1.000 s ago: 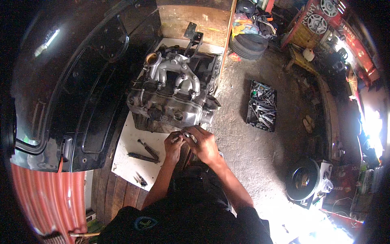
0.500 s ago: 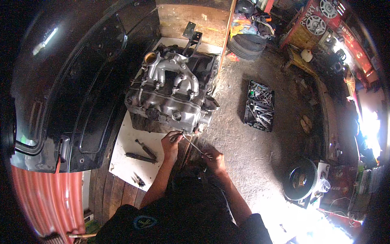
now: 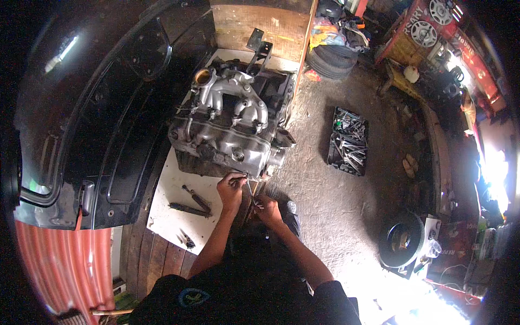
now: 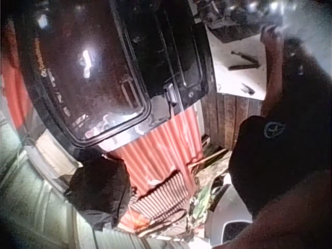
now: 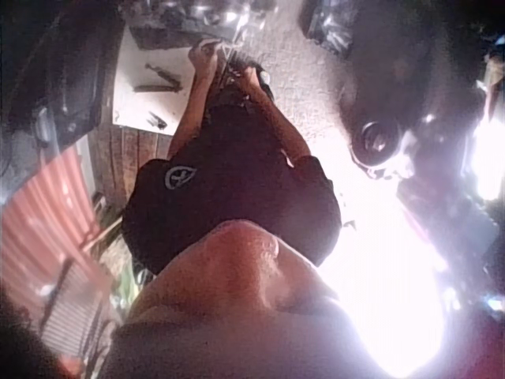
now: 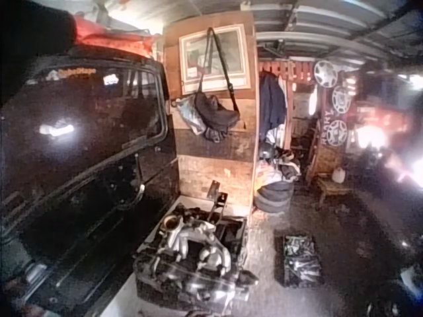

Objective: The person uses a wrench to loosen and remove bolts from a disassembled engine block placed on a workbench. The person then uses a socket wrench to remove additional bolts from the engine block.

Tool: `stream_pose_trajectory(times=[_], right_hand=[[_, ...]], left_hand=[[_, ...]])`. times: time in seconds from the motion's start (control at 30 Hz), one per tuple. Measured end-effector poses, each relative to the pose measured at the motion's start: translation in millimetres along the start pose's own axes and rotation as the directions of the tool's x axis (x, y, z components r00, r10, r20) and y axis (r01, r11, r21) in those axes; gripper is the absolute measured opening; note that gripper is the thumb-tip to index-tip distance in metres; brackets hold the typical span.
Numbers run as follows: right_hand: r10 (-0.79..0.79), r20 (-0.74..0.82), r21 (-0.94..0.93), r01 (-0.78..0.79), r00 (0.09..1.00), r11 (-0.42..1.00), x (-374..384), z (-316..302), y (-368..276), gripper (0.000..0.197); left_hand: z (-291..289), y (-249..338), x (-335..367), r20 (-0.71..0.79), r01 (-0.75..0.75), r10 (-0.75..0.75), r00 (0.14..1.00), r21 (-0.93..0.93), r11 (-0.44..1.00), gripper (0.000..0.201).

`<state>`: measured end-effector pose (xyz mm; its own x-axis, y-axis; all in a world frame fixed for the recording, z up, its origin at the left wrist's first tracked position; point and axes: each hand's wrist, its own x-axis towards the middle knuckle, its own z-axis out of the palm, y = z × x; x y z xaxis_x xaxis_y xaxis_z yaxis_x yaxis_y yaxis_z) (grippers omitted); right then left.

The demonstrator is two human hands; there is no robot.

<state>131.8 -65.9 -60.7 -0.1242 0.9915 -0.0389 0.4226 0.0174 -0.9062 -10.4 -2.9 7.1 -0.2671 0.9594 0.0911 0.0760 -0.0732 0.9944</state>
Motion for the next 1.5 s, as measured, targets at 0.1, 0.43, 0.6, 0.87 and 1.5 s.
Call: stream_pose_trajectory(times=[0.1,0.43,0.6,0.87,1.5], right_hand=[[0.085,-0.017,0.085,-0.083,0.996,0.993,-2.0,-16.5,-3.0,0.026],[-0.147,-0.313,-0.116,0.116,0.938,0.986,11.6,-135.8,-112.8,0.015],[-0.296,-0.333,0.006,0.316,0.895,0.949,72.3,-103.7,-163.1,0.025],[-0.367,-0.193,0.073,0.386,0.910,0.919,45.4,-76.2,-178.3,0.018],[-0.012,-0.093,-0.009,0.011,0.996,1.000,-18.4,-39.2,0.4,0.029]], left_hand=[[0.6,-3.7,0.8,0.003,0.067,-0.067,0.998,-0.064,0.996,0.010],[6.0,-1.8,-10.7,0.060,0.153,-0.141,0.988,-0.361,0.920,0.012],[9.0,3.0,-12.3,0.120,0.265,-0.236,0.964,-0.470,0.842,0.015],[-0.1,-4.5,-18.6,0.170,0.380,-0.357,0.918,-0.632,0.675,0.015],[-6.0,-7.2,-4.9,0.107,0.058,-0.035,0.994,-0.223,0.973,0.014]])
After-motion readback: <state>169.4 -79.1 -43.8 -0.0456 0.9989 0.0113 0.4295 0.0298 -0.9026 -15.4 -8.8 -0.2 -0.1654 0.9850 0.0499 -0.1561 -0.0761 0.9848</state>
